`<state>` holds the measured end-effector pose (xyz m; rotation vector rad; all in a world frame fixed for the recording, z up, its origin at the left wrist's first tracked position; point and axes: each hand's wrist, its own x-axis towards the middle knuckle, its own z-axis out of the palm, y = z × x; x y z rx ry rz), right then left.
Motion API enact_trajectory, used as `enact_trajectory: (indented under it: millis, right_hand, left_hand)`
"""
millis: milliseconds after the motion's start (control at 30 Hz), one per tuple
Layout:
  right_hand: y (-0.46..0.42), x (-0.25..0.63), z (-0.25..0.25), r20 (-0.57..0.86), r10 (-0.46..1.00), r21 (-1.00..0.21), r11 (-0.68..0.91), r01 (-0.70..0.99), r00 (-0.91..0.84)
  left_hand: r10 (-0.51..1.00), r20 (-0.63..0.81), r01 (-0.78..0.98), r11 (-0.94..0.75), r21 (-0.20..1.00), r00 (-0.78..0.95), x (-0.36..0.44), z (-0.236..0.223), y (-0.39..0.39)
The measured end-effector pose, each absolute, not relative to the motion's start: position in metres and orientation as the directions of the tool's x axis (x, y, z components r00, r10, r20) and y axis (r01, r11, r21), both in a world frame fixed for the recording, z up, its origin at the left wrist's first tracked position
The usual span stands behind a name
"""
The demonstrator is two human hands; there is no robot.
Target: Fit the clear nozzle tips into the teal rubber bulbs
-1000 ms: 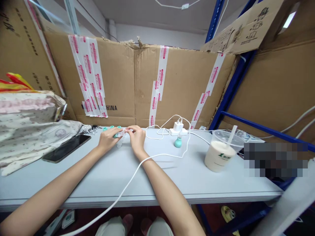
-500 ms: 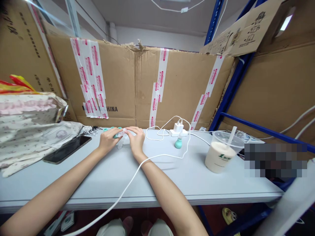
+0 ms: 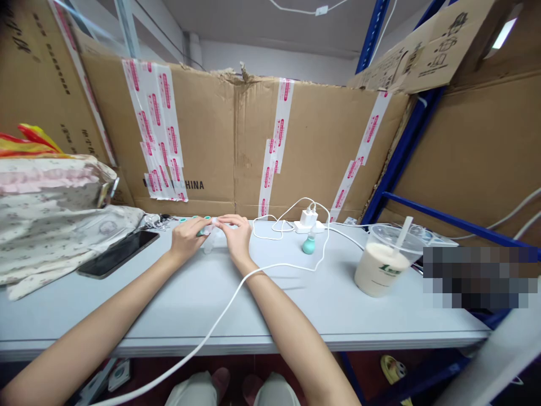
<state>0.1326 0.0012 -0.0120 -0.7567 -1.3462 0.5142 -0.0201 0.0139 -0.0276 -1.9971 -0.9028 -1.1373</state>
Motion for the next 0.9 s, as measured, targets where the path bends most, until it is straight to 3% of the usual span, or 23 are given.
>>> enact_trajectory:
  millis: [167,433,567,733,900]
  right_hand:
    - [0.007,0.132,-0.012,0.521,0.845,-0.838,0.533,-0.117,0.118]
    - [0.015,0.138,-0.010,0.430,0.900,-0.890,0.435,-0.138,0.068]
    - [0.012,0.136,-0.010,0.517,0.852,-0.851,0.522,-0.059,0.089]
    - [0.007,0.140,-0.003,0.701,0.713,-0.711,0.698,0.081,0.006]
    - [0.003,0.145,0.002,0.763,0.646,-0.626,0.748,0.222,-0.026]
  left_hand:
    - [0.238,0.900,0.827,-0.527,-0.196,0.365,-0.020,-0.024,0.011]
    - [0.099,0.904,0.778,-0.553,-0.298,0.417,-0.021,-0.021,0.009]
    - [0.169,0.905,0.803,-0.543,-0.245,0.391,-0.025,-0.021,0.011]
    - [0.266,0.919,0.823,-0.559,-0.100,0.292,-0.025,-0.023,0.012]
    - [0.238,0.929,0.805,-0.586,-0.095,0.283,-0.023,-0.022,0.011]
